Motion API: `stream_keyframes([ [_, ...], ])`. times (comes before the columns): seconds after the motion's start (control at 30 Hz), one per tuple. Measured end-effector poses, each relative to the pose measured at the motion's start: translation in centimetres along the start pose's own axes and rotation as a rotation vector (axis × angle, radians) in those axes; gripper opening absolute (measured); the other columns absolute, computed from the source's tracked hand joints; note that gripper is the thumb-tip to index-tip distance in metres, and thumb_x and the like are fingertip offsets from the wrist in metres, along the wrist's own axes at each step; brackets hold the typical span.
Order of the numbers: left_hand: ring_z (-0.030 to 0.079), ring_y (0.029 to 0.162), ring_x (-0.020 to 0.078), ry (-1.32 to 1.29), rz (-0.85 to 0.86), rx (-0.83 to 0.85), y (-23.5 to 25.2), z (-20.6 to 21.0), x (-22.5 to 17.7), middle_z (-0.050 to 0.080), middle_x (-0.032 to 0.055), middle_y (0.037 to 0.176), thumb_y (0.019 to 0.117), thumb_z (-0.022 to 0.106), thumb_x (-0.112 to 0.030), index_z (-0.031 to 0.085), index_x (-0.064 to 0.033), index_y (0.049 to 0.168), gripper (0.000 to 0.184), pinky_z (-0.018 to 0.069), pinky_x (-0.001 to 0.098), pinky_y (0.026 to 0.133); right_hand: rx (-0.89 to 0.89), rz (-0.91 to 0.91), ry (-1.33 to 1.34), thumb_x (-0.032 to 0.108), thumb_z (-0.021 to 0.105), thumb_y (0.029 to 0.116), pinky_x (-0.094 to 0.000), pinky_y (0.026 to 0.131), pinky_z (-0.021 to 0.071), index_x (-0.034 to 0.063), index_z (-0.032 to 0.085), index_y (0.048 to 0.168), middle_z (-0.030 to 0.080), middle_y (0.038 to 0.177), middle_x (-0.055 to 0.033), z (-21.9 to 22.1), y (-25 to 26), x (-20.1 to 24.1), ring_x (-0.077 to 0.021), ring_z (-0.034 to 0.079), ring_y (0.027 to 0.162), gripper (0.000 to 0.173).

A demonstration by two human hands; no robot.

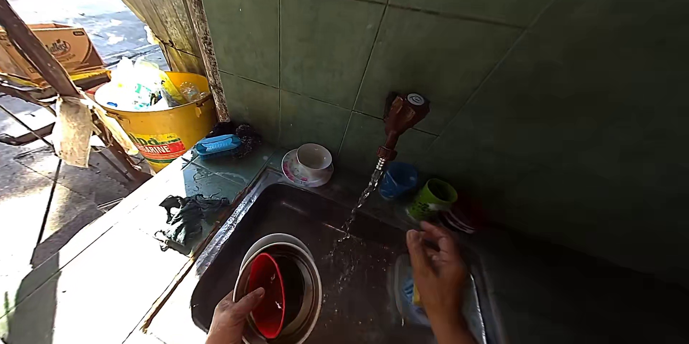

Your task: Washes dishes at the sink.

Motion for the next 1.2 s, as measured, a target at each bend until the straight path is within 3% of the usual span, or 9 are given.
stream_keyframes([
  [0.07,0.074,0.072,0.0177,-0.024,0.018,0.015,0.0,-1.1,-0.1,0.074,0.0107,0.080,0.0888,0.053,0.011,0.061,0.0020,0.101,0.017,0.0638,0.0359,0.068,-0.083,0.258,-0.242,0.029,0.063,0.1010,-0.0561,0.102,0.0472,-0.0106,0.046,0.143,0.049,0.140,-0.0364,-3.2,5.1,-5.3,-0.0464,0.055,0.124,0.060],
  [0.17,0.074,0.073,0.0161,-0.061,0.075,0.079,0.2,-2.1,-0.8,0.076,0.0092,0.080,0.0851,0.052,0.011,0.064,-0.0018,0.093,0.019,0.0639,0.0351,0.070,-0.065,0.594,-0.535,0.042,0.059,0.1030,-0.0587,0.113,0.0371,-0.0133,0.038,0.148,0.040,0.149,-0.0400,-6.4,10.3,-12.4,-0.0508,0.045,0.137,0.074],
  [0.23,0.074,0.072,0.0145,-0.071,0.111,0.114,0.5,-2.6,-1.2,0.076,0.0074,0.079,0.0824,0.052,0.010,0.067,-0.0040,0.090,0.021,0.0632,0.0337,0.070,0.008,0.794,-0.540,0.037,0.058,0.1040,-0.0413,0.079,0.0569,-0.0073,0.054,0.134,0.065,0.113,-0.0242,-6.7,11.0,-15.5,-0.0272,0.068,0.091,0.054],
  [0.3,0.074,0.072,0.0138,-0.086,0.117,0.119,0.8,-2.9,-1.3,0.076,0.0070,0.079,0.0809,0.052,0.009,0.067,-0.0045,0.090,0.023,0.0631,0.0332,0.069,0.058,0.961,-0.305,0.027,0.051,0.1072,-0.0297,0.054,0.0517,-0.0029,0.056,0.123,0.061,0.083,-0.0107,-6.5,10.0,-16.8,-0.0140,0.059,0.059,0.034],
  [0.47,0.074,0.071,0.0136,-0.117,0.096,0.102,1.5,-3.8,-0.9,0.076,0.0069,0.078,0.0778,0.052,0.008,0.065,-0.0055,0.093,0.024,0.0631,0.0326,0.067,0.107,0.932,-0.240,0.022,0.044,0.1087,-0.0258,0.045,0.0455,-0.0014,0.056,0.117,0.059,0.071,-0.0047,-8.8,3.6,-14.0,-0.0090,0.052,0.049,0.028],
  [0.6,0.074,0.072,0.0167,-0.184,0.086,0.158,2.3,-3.8,-0.1,0.075,0.0101,0.079,0.0698,0.065,0.001,0.067,-0.0045,0.090,0.021,0.0633,0.0355,0.066,0.430,0.860,-0.109,0.010,0.046,0.1060,-0.0295,0.044,0.0500,-0.0030,0.055,0.121,0.060,0.071,-0.0089,-3.8,-2.0,-11.9,-0.0140,0.056,0.048,0.022],
  [0.83,0.074,0.073,0.0193,-0.182,0.109,0.118,2.5,-3.9,0.3,0.074,0.0132,0.081,0.0656,0.059,0.004,0.064,-0.0001,0.090,0.025,0.0632,0.0376,0.065,0.919,0.828,-0.193,0.012,0.047,0.1071,-0.0413,0.065,0.0595,-0.0017,0.042,0.142,0.065,0.102,-0.0214,10.8,-6.7,-8.2,-0.0264,0.069,0.071,0.037],
  [1.1,0.074,0.078,0.0174,-0.260,0.119,0.057,2.6,-3.3,0.1,0.074,0.0111,0.083,0.0668,0.056,-0.003,0.063,-0.0022,0.091,0.025,0.0625,0.0361,0.069,0.916,0.788,-0.047,-0.006,0.051,0.0989,-0.0453,0.079,0.0597,-0.0004,0.048,0.143,0.061,0.124,-0.0240,12.0,-5.7,-5.2,-0.0312,0.068,0.100,0.044],
  [1.2,0.074,0.085,0.0179,-0.287,0.101,0.046,2.3,-2.7,-0.5,0.075,0.0111,0.089,0.0792,0.055,-0.010,0.064,-0.0026,0.099,0.023,0.0626,0.0363,0.076,1.022,0.580,-0.114,-0.011,0.050,0.0949,-0.0461,0.105,0.0494,-0.0019,0.054,0.141,0.059,0.138,-0.0238,12.2,-4.9,-4.9,-0.0305,0.060,0.125,0.047],
])
Point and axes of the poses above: each hand's wrist, its own y-axis towards the middle knuckle, its own z-axis out of the palm, x = y × z, the point moved 5 cm from there along y, towards the middle knuckle
